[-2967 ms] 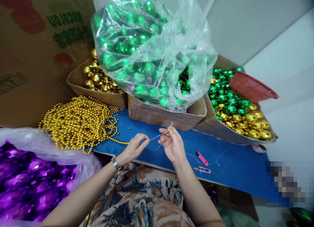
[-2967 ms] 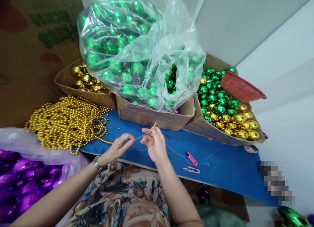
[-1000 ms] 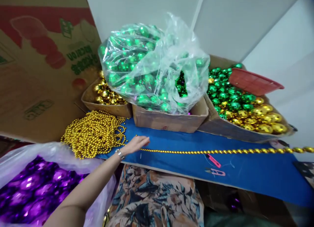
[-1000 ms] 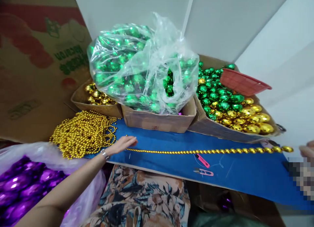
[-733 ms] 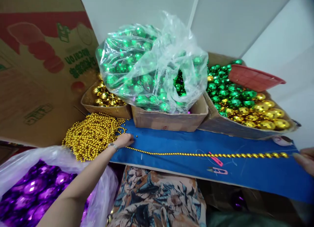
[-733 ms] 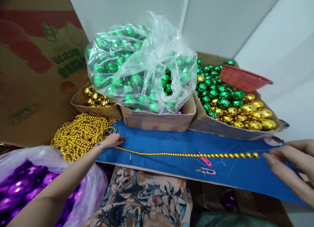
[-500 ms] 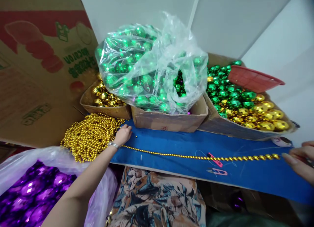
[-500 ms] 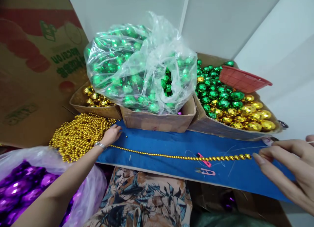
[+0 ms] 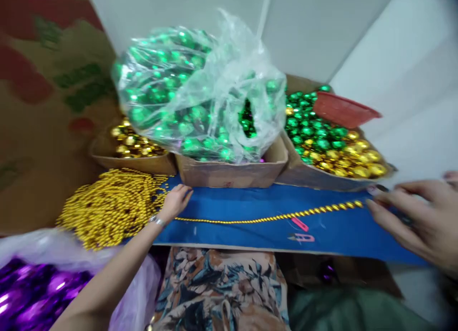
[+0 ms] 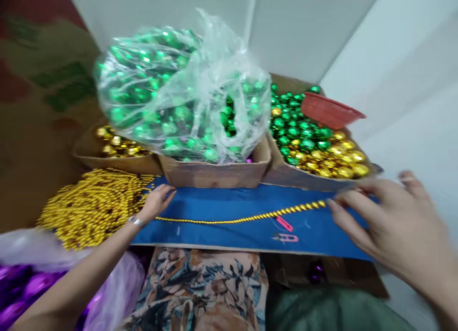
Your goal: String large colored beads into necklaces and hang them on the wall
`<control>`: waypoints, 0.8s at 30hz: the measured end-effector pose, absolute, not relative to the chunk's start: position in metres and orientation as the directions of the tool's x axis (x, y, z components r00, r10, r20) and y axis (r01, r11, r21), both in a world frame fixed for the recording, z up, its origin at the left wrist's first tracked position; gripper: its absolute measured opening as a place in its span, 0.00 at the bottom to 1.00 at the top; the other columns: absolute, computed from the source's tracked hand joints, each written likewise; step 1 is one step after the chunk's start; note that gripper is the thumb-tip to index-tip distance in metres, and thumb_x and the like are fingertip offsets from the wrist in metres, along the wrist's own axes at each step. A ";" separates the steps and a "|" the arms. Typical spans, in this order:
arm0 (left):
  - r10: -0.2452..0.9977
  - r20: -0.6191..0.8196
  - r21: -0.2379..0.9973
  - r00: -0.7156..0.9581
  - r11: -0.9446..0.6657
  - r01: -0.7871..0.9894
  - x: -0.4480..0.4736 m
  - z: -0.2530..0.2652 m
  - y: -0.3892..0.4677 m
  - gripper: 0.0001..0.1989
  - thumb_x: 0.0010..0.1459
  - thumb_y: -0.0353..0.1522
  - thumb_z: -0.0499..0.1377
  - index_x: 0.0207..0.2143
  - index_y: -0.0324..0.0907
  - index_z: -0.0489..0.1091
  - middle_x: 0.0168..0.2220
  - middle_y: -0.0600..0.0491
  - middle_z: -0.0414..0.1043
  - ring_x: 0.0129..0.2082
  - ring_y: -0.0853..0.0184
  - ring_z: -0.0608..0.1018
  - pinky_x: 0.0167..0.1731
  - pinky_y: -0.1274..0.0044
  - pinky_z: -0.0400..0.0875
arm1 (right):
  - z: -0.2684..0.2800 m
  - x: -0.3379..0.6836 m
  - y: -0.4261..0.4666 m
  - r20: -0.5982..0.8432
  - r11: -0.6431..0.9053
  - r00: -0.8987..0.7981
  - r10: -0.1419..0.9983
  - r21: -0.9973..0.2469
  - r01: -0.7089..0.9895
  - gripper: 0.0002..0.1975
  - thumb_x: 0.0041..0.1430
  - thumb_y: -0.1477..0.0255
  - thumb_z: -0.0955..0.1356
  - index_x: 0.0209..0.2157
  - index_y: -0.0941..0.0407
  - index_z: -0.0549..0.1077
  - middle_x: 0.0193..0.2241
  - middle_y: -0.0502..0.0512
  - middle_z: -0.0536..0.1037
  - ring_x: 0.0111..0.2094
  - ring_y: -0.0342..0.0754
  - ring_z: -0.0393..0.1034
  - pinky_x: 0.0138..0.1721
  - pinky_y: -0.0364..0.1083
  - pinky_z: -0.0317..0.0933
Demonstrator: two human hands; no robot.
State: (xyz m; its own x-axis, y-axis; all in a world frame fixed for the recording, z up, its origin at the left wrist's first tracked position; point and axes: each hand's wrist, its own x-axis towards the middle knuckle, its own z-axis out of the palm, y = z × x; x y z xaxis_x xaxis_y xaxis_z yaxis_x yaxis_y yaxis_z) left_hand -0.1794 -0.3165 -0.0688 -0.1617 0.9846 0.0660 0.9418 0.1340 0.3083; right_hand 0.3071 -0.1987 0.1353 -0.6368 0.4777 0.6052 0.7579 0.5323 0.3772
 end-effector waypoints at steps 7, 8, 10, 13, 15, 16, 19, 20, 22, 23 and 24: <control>0.921 0.026 0.722 0.388 -0.286 0.630 -0.081 -0.067 -0.313 0.22 0.63 0.44 0.50 0.54 0.45 0.69 0.52 0.50 0.73 0.51 0.61 0.75 0.52 0.72 0.68 | 0.177 0.288 -0.220 0.457 0.439 -0.711 0.535 0.569 0.696 0.20 0.65 0.59 0.59 0.27 0.54 0.72 0.31 0.52 0.68 0.35 0.46 0.63 0.60 0.63 0.46; 0.902 -0.025 0.744 0.431 -0.271 0.611 -0.077 -0.067 -0.310 0.21 0.64 0.44 0.48 0.53 0.46 0.69 0.51 0.50 0.73 0.50 0.61 0.75 0.51 0.72 0.69 | 0.175 0.290 -0.219 0.464 0.417 -0.692 0.553 0.566 0.712 0.20 0.65 0.58 0.59 0.27 0.54 0.71 0.31 0.52 0.67 0.34 0.46 0.62 0.60 0.63 0.45; 0.874 -0.088 0.751 0.477 -0.257 0.608 -0.072 -0.068 -0.305 0.21 0.64 0.44 0.48 0.51 0.46 0.71 0.50 0.50 0.73 0.49 0.61 0.75 0.50 0.72 0.69 | 0.171 0.298 -0.218 0.473 0.385 -0.658 0.586 0.551 0.740 0.19 0.65 0.58 0.59 0.27 0.55 0.71 0.31 0.51 0.65 0.35 0.45 0.61 0.61 0.63 0.43; 0.875 -0.072 0.712 0.478 -0.290 0.639 -0.070 -0.074 -0.304 0.21 0.62 0.46 0.51 0.50 0.45 0.71 0.51 0.48 0.72 0.51 0.59 0.73 0.54 0.69 0.66 | 0.168 0.312 -0.216 0.504 0.354 -0.604 0.617 0.508 0.785 0.19 0.65 0.57 0.59 0.28 0.54 0.70 0.32 0.50 0.65 0.35 0.45 0.59 0.62 0.64 0.41; 0.875 -0.087 0.705 0.477 -0.284 0.650 -0.068 -0.079 -0.307 0.22 0.60 0.46 0.52 0.49 0.44 0.72 0.50 0.47 0.73 0.50 0.58 0.73 0.54 0.68 0.65 | 0.167 0.323 -0.212 0.533 0.330 -0.565 0.630 0.474 0.816 0.19 0.65 0.57 0.59 0.29 0.55 0.70 0.33 0.51 0.64 0.36 0.45 0.59 0.62 0.65 0.40; 0.872 -0.118 0.709 0.476 -0.261 0.655 -0.067 -0.080 -0.308 0.22 0.60 0.47 0.52 0.47 0.43 0.72 0.48 0.47 0.74 0.48 0.58 0.75 0.52 0.69 0.67 | 0.167 0.328 -0.209 0.543 0.321 -0.549 0.636 0.461 0.828 0.20 0.65 0.56 0.58 0.30 0.55 0.70 0.33 0.51 0.64 0.36 0.45 0.59 0.62 0.66 0.39; 0.857 -0.215 0.724 0.469 -0.183 0.665 -0.071 -0.078 -0.314 0.21 0.61 0.47 0.49 0.43 0.43 0.71 0.41 0.51 0.76 0.39 0.60 0.77 0.42 0.74 0.71 | 0.161 0.347 -0.199 0.537 0.297 -0.508 0.674 0.433 0.851 0.21 0.65 0.56 0.58 0.31 0.56 0.71 0.34 0.51 0.64 0.38 0.46 0.59 0.62 0.66 0.36; 0.851 -0.233 0.729 0.470 -0.167 0.664 -0.076 -0.076 -0.316 0.20 0.61 0.47 0.49 0.43 0.44 0.71 0.39 0.52 0.76 0.37 0.61 0.77 0.39 0.76 0.71 | 0.154 0.354 -0.196 0.523 0.283 -0.490 0.698 0.426 0.859 0.21 0.65 0.56 0.58 0.31 0.56 0.71 0.34 0.52 0.65 0.38 0.46 0.59 0.62 0.66 0.35; 0.852 -0.260 0.733 0.455 -0.132 0.667 -0.090 -0.071 -0.322 0.19 0.61 0.48 0.50 0.41 0.46 0.71 0.37 0.54 0.76 0.36 0.62 0.77 0.37 0.78 0.70 | 0.132 0.365 -0.195 0.455 0.252 -0.436 0.777 0.410 0.877 0.20 0.64 0.56 0.60 0.32 0.56 0.72 0.35 0.53 0.66 0.39 0.48 0.60 0.61 0.66 0.35; 0.856 -0.280 0.728 0.435 -0.105 0.677 -0.100 -0.069 -0.326 0.19 0.60 0.49 0.51 0.40 0.47 0.71 0.36 0.55 0.77 0.36 0.62 0.77 0.36 0.79 0.70 | 0.116 0.369 -0.196 0.392 0.239 -0.396 0.831 0.391 0.889 0.19 0.63 0.56 0.61 0.32 0.57 0.73 0.36 0.54 0.67 0.40 0.49 0.60 0.60 0.66 0.36; 0.860 -0.303 0.721 0.410 -0.074 0.689 -0.110 -0.067 -0.330 0.19 0.59 0.49 0.51 0.39 0.48 0.72 0.35 0.56 0.77 0.36 0.61 0.78 0.36 0.79 0.70 | 0.097 0.372 -0.200 0.304 0.226 -0.343 0.889 0.360 0.905 0.18 0.63 0.57 0.62 0.33 0.57 0.73 0.36 0.55 0.68 0.41 0.50 0.61 0.60 0.65 0.37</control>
